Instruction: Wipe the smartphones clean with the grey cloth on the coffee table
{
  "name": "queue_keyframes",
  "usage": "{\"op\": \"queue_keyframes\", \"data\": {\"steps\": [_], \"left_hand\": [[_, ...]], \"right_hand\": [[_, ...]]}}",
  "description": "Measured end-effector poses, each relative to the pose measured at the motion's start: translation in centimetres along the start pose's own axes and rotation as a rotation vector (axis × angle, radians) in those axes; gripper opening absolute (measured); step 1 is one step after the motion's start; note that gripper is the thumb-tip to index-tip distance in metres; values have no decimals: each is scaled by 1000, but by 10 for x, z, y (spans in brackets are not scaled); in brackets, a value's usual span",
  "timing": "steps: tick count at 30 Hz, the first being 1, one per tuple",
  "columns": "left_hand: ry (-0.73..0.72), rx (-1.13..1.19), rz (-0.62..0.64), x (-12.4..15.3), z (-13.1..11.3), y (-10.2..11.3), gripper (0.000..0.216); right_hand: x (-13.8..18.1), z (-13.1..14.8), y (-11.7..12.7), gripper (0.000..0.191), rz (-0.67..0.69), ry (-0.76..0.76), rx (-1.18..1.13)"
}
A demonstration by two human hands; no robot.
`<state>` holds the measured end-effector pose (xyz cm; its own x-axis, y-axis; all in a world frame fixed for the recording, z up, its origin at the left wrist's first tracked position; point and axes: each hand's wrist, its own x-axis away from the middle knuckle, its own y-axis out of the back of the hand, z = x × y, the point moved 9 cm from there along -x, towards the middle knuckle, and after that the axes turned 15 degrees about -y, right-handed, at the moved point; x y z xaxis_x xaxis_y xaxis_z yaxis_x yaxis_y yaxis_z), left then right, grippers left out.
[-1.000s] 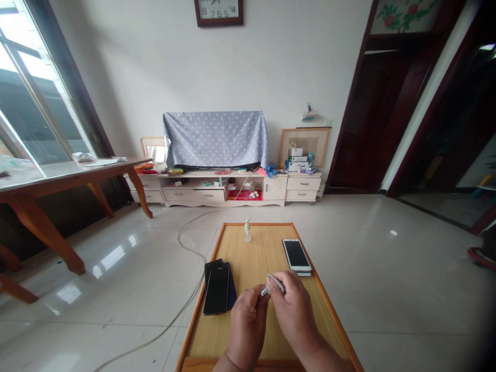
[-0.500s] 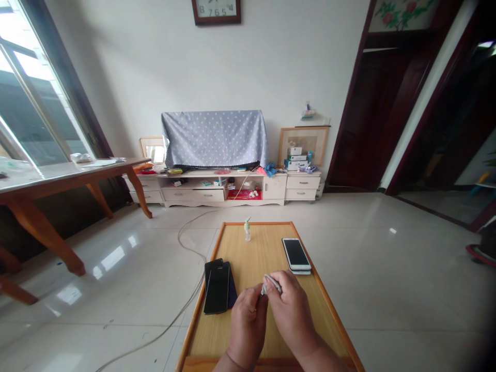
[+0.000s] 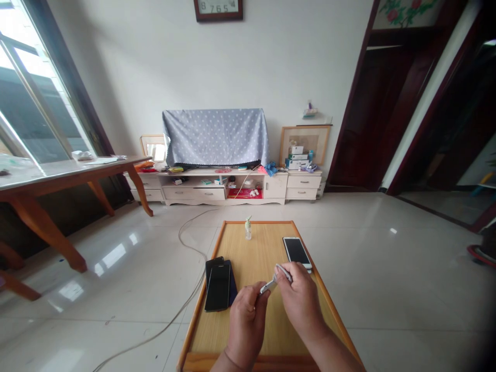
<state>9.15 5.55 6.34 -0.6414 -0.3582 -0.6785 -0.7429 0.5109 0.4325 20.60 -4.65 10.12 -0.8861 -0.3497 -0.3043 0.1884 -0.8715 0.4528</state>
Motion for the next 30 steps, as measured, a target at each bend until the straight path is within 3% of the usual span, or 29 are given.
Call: {"op": "queue_keyframes", "data": {"steps": [6, 12, 18, 24, 30], "left_hand": [[-5, 4, -3, 0, 0, -1, 20], [15, 31, -5, 2, 0, -1, 18], [25, 29, -20, 1, 1, -1, 15], [37, 62, 6, -2, 0, 2, 16], [121, 141, 1, -6, 10, 7, 17]], "right_hand": [[12, 8, -14, 15, 74, 59, 65], [4, 5, -3, 16, 23, 30, 73], [19, 13, -21, 11, 123, 116, 79], [0, 5, -3, 19, 95, 90, 66], [4, 12, -16, 31, 410, 184, 37]]}}
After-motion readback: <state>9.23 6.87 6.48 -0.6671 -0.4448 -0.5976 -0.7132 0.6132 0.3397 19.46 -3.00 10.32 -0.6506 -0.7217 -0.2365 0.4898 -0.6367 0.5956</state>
